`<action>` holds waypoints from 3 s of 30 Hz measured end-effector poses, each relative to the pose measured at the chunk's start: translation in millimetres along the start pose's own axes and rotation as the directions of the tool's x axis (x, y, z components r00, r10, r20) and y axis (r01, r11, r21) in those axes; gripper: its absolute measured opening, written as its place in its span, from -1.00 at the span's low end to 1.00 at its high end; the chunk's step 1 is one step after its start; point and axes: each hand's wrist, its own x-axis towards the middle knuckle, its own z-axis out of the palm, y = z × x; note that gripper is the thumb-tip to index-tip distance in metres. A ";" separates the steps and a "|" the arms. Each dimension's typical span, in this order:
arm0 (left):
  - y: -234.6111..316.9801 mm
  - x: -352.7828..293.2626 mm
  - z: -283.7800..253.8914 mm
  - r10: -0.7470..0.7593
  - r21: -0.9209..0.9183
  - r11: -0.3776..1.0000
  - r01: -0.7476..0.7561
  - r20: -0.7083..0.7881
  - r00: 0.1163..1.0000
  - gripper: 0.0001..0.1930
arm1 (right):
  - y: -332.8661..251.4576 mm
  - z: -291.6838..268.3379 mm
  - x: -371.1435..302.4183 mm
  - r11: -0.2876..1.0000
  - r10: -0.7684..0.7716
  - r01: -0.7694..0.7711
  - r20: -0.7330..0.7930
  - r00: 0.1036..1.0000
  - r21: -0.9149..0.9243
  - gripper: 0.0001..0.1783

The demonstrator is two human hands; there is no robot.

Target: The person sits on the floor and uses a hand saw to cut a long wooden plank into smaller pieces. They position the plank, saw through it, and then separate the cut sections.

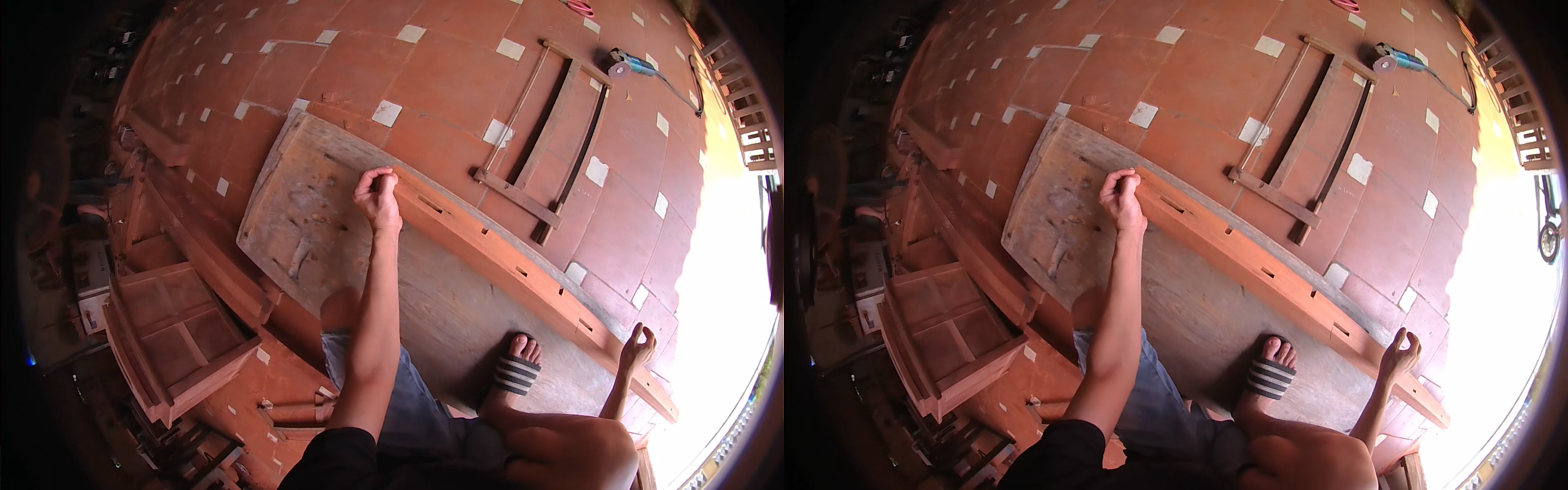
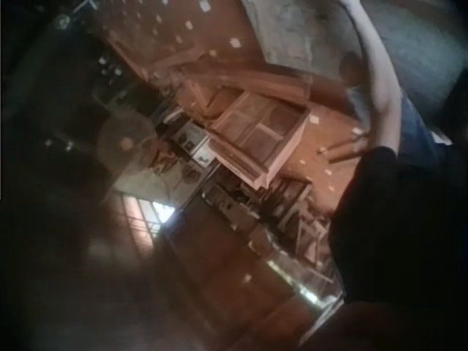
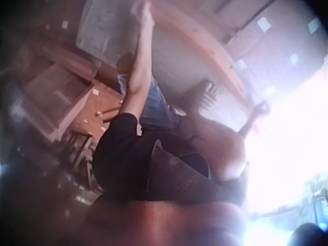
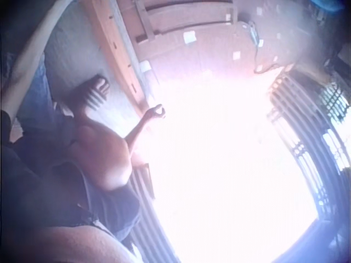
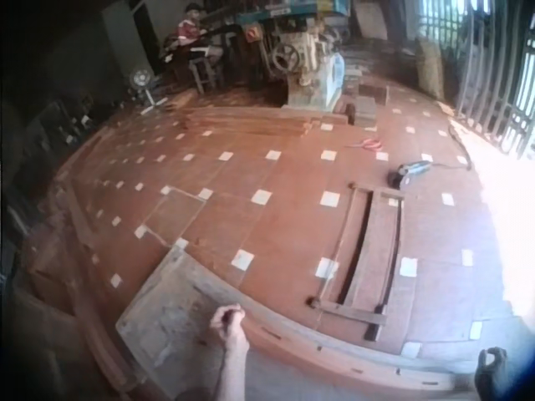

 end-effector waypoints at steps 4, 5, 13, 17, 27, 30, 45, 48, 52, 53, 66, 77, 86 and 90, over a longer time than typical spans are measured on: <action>11.6 2.2 -1.7 0.006 -0.008 1.000 -0.006 0.029 1.000 -0.91 | 81.2 -1.8 -16.9 0.911 0.371 -0.396 -0.189 0.909 -0.113 -0.17; 14.6 3.0 0.7 -0.007 0.008 1.000 0.007 0.039 0.999 -0.91 | 92.8 -5.5 -22.8 0.867 0.476 -0.494 -0.189 0.859 -0.065 -0.14; -8.5 27.6 -13.9 0.013 0.339 0.940 -0.019 0.019 1.000 -0.93 | 98.0 -17.3 -38.3 0.256 0.866 -0.818 0.255 0.431 0.514 0.15; -37.7 33.5 -23.6 -0.041 0.543 0.838 0.049 -0.026 0.999 -0.93 | 79.7 -26.1 -9.3 0.042 0.911 -0.846 0.326 0.251 0.532 0.31; -0.1 -20.2 5.0 0.174 0.891 0.026 -0.453 0.442 0.880 -0.56 | 92.2 -4.7 2.4 -0.076 0.970 -0.876 0.239 0.046 0.476 0.35; 27.5 -57.2 29.4 -0.091 0.392 0.286 -0.874 0.919 0.383 -0.27 | 83.0 -6.7 10.2 -0.126 0.971 -0.843 0.241 0.004 0.523 0.44; 35.4 -64.2 161.4 0.091 -0.242 0.115 -0.963 0.968 -0.232 -0.22 | 67.2 -55.4 47.3 -0.333 0.936 -0.370 0.352 -0.017 0.867 -0.21; 63.1 -29.8 209.1 0.138 -0.199 0.034 -0.979 0.972 -0.192 -0.22 | 6.6 -128.9 81.7 -0.311 0.922 -0.166 0.339 0.186 0.936 -0.28; 81.6 -9.0 262.4 0.213 -0.064 -0.099 -0.993 0.973 -0.084 -0.19 | -29.2 -234.0 95.4 -0.358 0.871 0.194 0.253 0.420 0.913 -0.40; 83.8 -12.3 273.9 0.246 -0.028 -0.125 -0.992 0.968 -0.058 -0.17 | -34.6 -259.5 96.5 -0.308 0.878 0.302 0.148 0.455 0.902 -0.42; 280.1 -82.6 408.6 0.246 -0.159 0.680 -0.716 0.969 0.017 -0.17 | -151.4 -565.7 208.4 0.272 0.520 0.763 -0.757 0.396 0.586 -0.31; 544.3 -155.8 446.0 0.554 -0.487 0.812 -0.321 0.816 0.165 0.12 | -314.5 -631.6 181.7 0.633 0.050 0.732 -0.957 0.287 0.252 -0.08; 540.4 -157.4 407.5 0.264 -0.464 0.876 0.128 0.686 0.678 0.08 | -432.6 -466.7 96.3 0.554 -0.455 0.805 -0.732 0.507 0.213 0.10; 427.1 -104.2 328.4 -0.125 -0.469 0.796 0.383 0.491 0.862 0.13 | -418.2 -382.1 44.5 0.335 -0.758 0.868 -0.442 0.480 0.367 0.32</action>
